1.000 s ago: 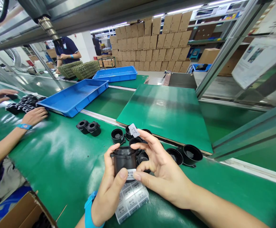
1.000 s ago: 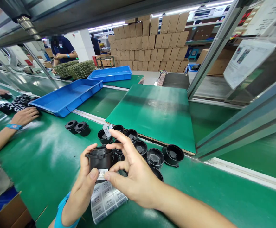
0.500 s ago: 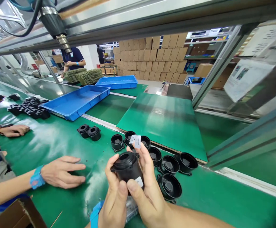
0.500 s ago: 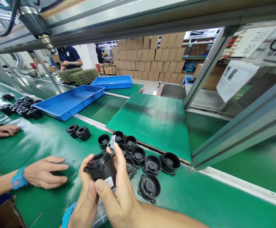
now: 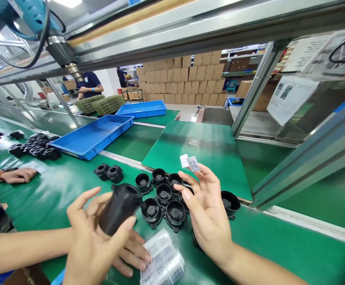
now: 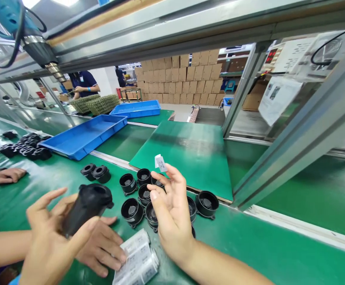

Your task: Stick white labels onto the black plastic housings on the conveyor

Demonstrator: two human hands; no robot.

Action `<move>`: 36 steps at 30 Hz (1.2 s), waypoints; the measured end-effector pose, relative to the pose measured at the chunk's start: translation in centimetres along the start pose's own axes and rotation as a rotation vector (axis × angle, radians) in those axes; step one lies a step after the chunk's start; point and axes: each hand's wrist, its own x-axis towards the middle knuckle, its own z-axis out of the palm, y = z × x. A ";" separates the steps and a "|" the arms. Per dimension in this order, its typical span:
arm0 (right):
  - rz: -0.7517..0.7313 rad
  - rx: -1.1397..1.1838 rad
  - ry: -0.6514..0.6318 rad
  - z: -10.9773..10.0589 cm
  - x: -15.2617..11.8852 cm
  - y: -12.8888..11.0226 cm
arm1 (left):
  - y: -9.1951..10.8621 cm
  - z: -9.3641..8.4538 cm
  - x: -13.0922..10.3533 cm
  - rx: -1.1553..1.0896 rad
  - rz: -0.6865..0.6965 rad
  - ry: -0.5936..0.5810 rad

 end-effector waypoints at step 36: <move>0.063 -0.015 -0.143 -0.7 0.3 -0.5 | -4.1 3.0 7.6 0.382 0.204 0.129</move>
